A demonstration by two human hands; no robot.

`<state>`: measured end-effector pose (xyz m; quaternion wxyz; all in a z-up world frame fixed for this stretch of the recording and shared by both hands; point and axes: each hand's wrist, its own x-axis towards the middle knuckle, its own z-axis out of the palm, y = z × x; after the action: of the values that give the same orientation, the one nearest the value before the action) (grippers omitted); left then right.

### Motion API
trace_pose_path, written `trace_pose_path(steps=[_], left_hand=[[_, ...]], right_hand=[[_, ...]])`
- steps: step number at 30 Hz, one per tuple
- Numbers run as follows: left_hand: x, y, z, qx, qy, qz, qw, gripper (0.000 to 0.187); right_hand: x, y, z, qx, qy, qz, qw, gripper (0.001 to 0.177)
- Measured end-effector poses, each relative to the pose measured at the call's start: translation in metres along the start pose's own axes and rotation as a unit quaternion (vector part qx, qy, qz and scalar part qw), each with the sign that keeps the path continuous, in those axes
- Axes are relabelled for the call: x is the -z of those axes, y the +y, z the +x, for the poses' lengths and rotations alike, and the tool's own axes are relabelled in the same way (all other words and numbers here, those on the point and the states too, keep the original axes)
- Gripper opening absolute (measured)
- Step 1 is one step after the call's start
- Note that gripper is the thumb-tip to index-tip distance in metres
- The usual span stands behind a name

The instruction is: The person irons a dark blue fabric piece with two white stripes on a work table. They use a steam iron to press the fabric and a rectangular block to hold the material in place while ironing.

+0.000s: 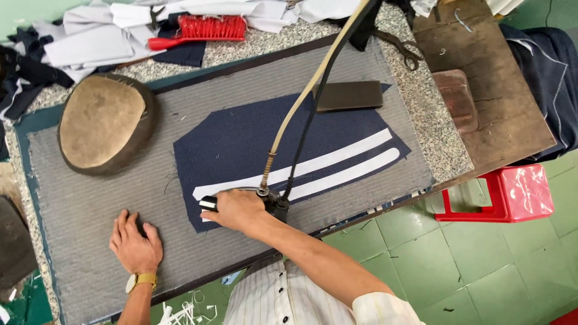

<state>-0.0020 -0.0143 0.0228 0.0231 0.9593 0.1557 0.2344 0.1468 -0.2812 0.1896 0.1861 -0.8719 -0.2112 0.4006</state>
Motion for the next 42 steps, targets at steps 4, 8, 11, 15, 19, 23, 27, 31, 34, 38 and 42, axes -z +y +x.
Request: trace_pose_path(steps=[4,8,11,15,19,23,27,31,34,38,42], left_hand=[[-0.003,-0.004,-0.002,-0.005,0.002,0.007,1.000,0.042],[-0.004,-0.003,-0.003,-0.005,-0.004,0.023,1.000,0.043],[-0.005,-0.001,-0.002,-0.003,-0.006,0.027,1.000,0.044],[-0.007,-0.002,-0.003,0.001,-0.012,0.039,0.999,0.046],[-0.006,-0.001,0.000,0.004,-0.021,0.047,0.999,0.045],[-0.008,-0.002,-0.001,0.019,-0.028,0.045,0.998,0.047],[-0.008,-0.002,-0.001,0.019,-0.028,0.038,0.999,0.045],[-0.009,-0.001,0.001,0.039,-0.044,0.029,0.998,0.047],[-0.009,-0.002,0.000,0.035,-0.037,0.036,0.998,0.044],[-0.008,0.000,-0.001,0.030,-0.023,0.036,0.999,0.043],[-0.007,0.000,0.000,0.037,-0.024,0.015,0.999,0.043]], right_hand=[[0.037,0.036,-0.027,-0.020,0.002,0.018,1.000,0.055],[0.085,0.091,-0.057,-0.149,0.027,0.071,0.986,0.060],[0.114,0.149,-0.069,-0.245,0.067,0.120,0.960,0.053],[0.145,0.232,-0.083,-0.315,0.167,0.134,0.925,0.083],[0.179,0.287,-0.098,-0.337,0.192,0.153,0.909,0.063],[0.186,0.342,-0.085,-0.330,0.260,0.163,0.893,0.063],[0.184,0.360,-0.079,-0.318,0.270,0.172,0.892,0.066],[0.179,0.377,-0.074,-0.299,0.280,0.160,0.898,0.065],[0.178,0.373,-0.076,-0.299,0.279,0.161,0.898,0.060],[0.179,0.369,-0.077,-0.312,0.281,0.174,0.891,0.063],[0.179,0.355,-0.083,-0.310,0.238,0.188,0.901,0.070]])
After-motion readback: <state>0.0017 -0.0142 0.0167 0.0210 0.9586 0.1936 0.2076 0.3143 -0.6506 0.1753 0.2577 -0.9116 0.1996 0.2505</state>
